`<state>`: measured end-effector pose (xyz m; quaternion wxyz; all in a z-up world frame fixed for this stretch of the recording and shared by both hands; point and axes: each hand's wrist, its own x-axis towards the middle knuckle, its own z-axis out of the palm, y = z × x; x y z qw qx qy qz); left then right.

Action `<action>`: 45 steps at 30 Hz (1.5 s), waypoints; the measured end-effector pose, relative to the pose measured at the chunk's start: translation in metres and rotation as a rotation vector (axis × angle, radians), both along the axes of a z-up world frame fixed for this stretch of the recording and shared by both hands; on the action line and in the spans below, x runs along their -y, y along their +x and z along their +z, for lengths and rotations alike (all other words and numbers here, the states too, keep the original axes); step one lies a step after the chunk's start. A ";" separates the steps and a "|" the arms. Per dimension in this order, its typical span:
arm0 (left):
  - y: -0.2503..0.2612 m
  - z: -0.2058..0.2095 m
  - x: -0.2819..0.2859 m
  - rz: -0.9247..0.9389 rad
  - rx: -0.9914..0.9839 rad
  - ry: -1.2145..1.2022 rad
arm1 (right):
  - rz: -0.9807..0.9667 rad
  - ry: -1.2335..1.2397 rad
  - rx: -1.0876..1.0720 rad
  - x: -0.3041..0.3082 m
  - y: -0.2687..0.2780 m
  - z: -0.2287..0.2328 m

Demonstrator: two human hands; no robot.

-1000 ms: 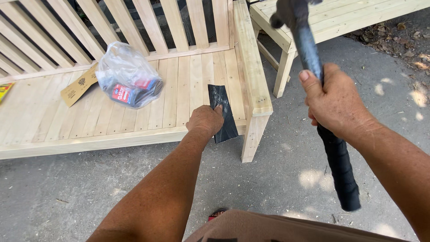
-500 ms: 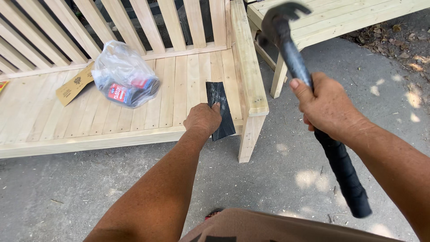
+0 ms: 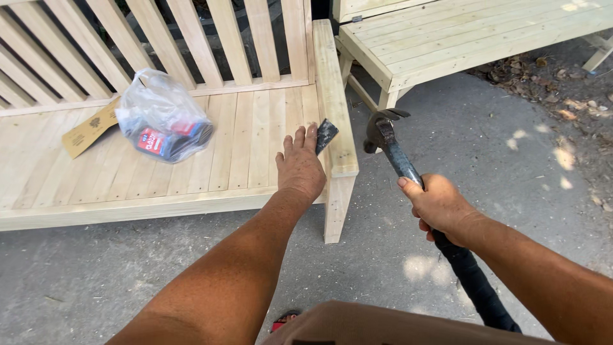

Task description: The person sands the wooden slats of a bench using sandpaper, secures a wooden piece with a hammer, and then applies varnish from a bottle onto the wood using a sponge and a brush.

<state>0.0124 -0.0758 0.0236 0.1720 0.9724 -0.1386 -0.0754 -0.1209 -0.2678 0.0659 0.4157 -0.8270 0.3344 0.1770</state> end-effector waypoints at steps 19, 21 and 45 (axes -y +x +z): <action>0.124 -0.055 0.088 -0.365 -0.075 0.218 | -0.129 0.086 0.156 0.026 0.104 0.012; 0.172 -0.054 0.099 -0.352 -0.041 0.187 | -0.167 0.104 0.145 0.026 0.126 0.010; 0.235 -0.062 0.131 -0.264 -0.080 0.165 | -0.079 0.154 0.168 0.062 0.236 0.010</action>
